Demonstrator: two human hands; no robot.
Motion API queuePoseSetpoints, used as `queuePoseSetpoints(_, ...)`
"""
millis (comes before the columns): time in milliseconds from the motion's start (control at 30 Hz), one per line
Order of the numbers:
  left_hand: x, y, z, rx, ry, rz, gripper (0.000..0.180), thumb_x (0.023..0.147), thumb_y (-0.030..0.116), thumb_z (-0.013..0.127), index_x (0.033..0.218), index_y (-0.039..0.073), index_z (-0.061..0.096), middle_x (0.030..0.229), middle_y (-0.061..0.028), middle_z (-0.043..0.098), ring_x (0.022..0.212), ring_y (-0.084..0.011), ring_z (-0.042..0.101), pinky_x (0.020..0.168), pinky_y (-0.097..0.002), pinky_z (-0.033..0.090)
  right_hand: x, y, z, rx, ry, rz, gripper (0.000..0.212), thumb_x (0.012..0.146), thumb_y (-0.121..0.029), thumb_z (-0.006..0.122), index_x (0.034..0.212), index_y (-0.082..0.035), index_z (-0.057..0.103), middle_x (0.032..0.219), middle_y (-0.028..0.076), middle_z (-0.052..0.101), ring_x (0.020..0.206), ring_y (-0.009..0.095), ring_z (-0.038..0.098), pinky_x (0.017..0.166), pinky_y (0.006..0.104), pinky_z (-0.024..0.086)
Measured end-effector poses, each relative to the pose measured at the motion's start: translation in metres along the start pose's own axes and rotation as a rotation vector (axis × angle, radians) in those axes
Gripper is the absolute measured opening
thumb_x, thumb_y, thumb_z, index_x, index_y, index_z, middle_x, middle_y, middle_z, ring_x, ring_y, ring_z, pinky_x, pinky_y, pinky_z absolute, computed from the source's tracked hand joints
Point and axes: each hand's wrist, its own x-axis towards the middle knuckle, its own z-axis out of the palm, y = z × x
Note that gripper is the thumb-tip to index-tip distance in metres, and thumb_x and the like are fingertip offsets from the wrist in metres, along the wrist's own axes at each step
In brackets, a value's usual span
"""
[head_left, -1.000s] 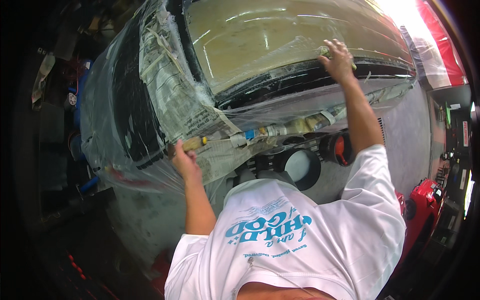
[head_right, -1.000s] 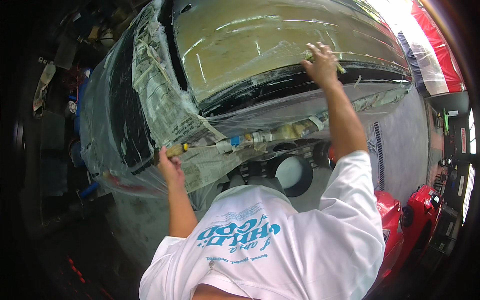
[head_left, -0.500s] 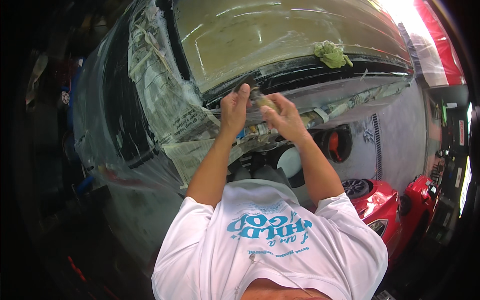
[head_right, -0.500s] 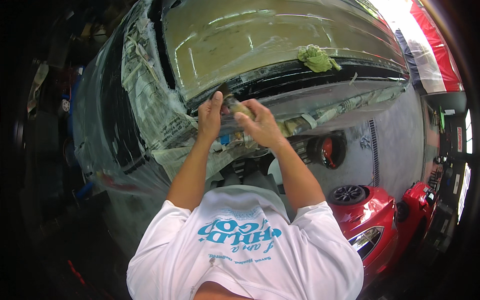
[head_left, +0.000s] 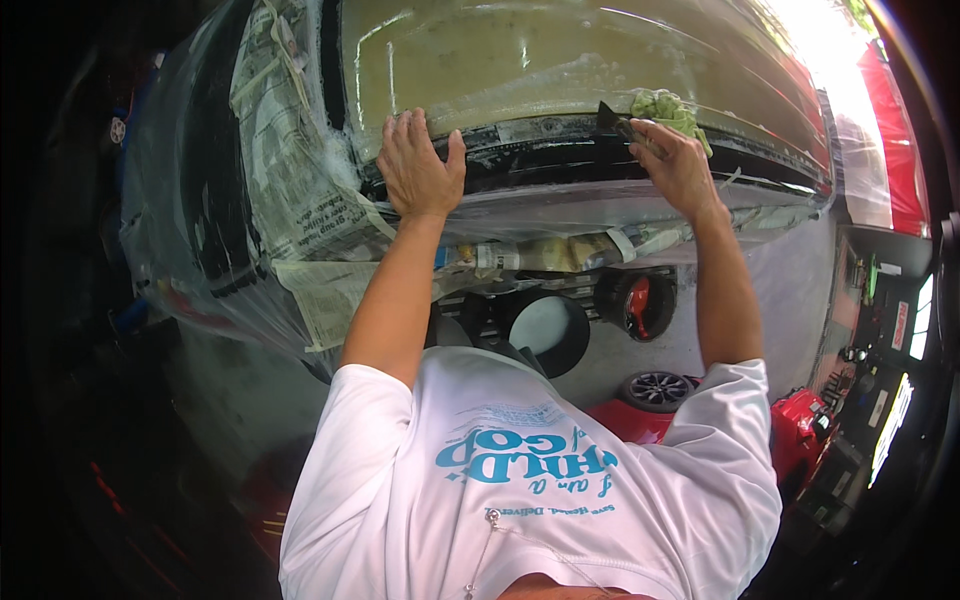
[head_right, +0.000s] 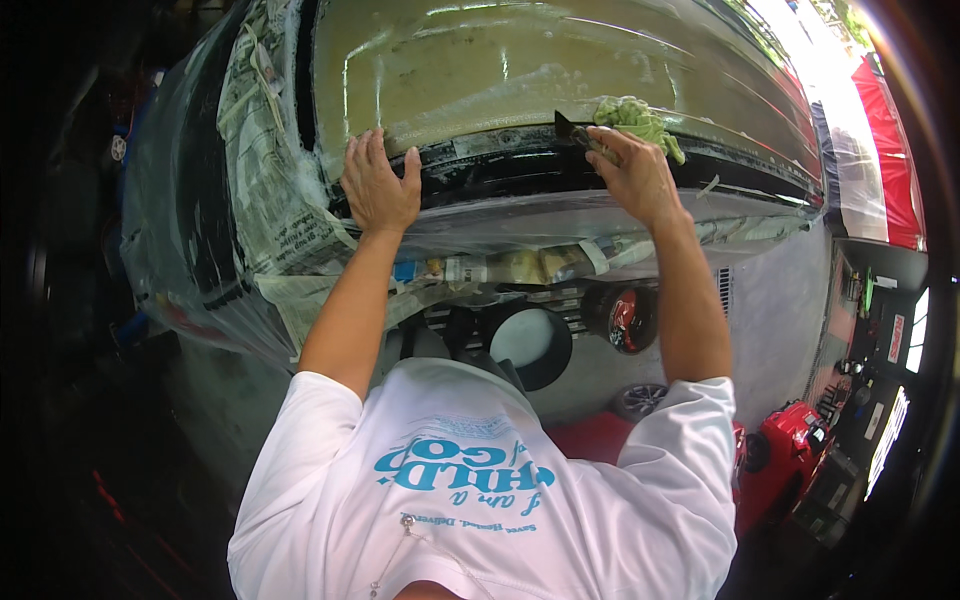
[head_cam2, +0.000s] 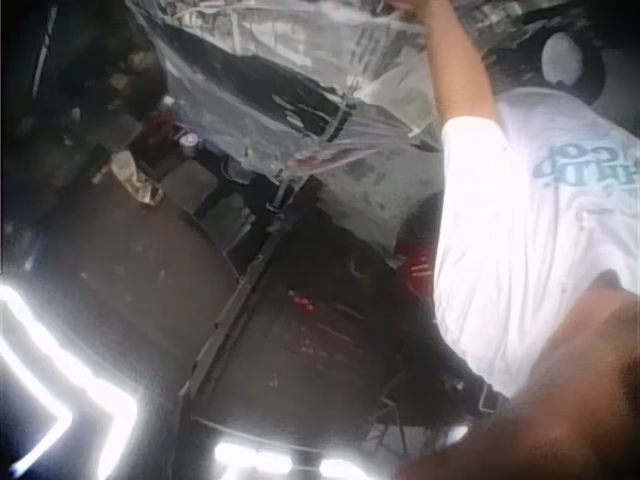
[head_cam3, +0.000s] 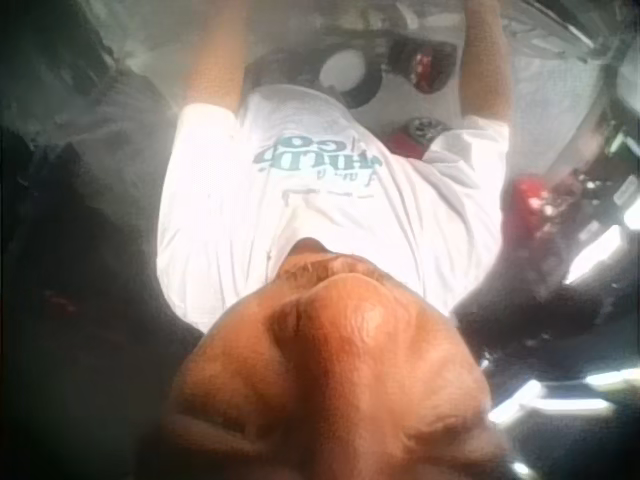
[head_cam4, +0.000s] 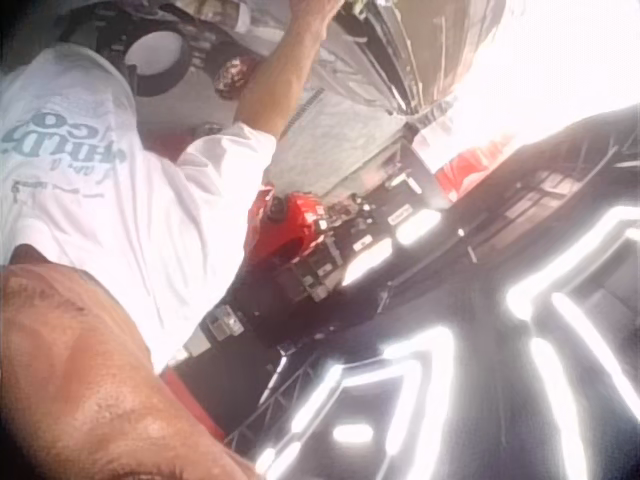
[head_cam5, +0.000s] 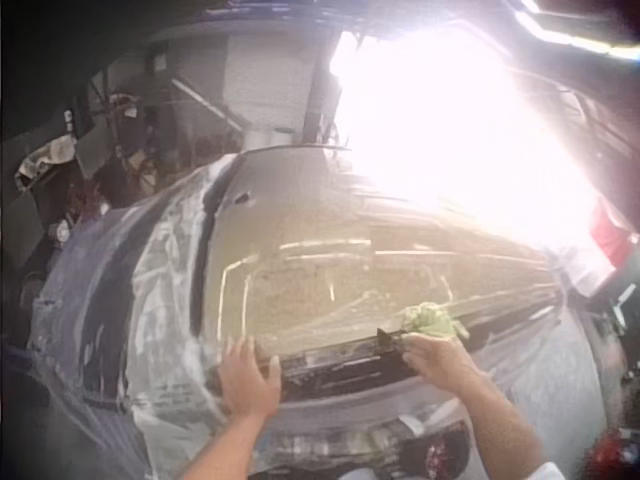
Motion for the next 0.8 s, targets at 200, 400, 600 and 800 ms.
queuePoseSetpoints(200, -0.003, 0.005, -0.001, 0.057, -0.04, -0.033, 0.072, 0.099, 0.049, 0.06, 0.154, 0.005, 0.046, 0.154, -0.0179, 0.05, 0.15, -0.0373, 0.039, 0.12, -0.0565, 0.031, 0.033, 0.02, -0.011, -0.232, -0.203, -0.207, 0.036, 0.095, -0.019, 0.076, 0.128, -0.004, 0.072, 0.114, 0.019, 0.076, 0.098, 0.036, 0.076, 0.087, 0.0423, 0.06)
queuePoseSetpoints(400, 0.001, 0.016, -0.004, 0.1, -0.041, -0.014, 0.075, 0.098, 0.051, 0.062, 0.156, 0.007, 0.045, 0.155, -0.0161, 0.05, 0.151, -0.0356, 0.04, 0.121, -0.055, 0.029, -0.004, 0.042, 0.029, 0.071, 0.054, 0.033, 0.034, 0.098, -0.019, 0.076, 0.127, -0.002, 0.071, 0.105, 0.021, 0.077, 0.09, 0.027, 0.076, 0.085, 0.0363, 0.058)
queuePoseSetpoints(600, 0.003, 0.006, -0.004, 0.102, -0.051, -0.007, 0.076, 0.097, 0.049, 0.063, 0.157, 0.008, 0.043, 0.156, -0.0156, 0.049, 0.151, -0.0343, 0.039, 0.121, -0.0548, 0.028, 0.0, 0.03, 0.008, 0.161, 0.034, 0.168, 0.039, 0.097, -0.019, 0.074, 0.133, -0.005, 0.071, 0.106, 0.023, 0.078, 0.099, 0.041, 0.076, 0.087, 0.0405, 0.058)
queuePoseSetpoints(800, 0.008, 0.012, 0.0, 0.072, -0.053, -0.009, 0.076, 0.097, 0.047, 0.063, 0.159, 0.007, 0.041, 0.157, -0.017, 0.048, 0.152, -0.0349, 0.038, 0.122, -0.0555, 0.027, 0.008, 0.033, 0.004, 0.141, 0.01, 0.066, 0.038, 0.098, -0.016, 0.074, 0.133, -0.004, 0.072, 0.103, 0.023, 0.079, 0.092, 0.028, 0.079, 0.087, 0.0356, 0.057)
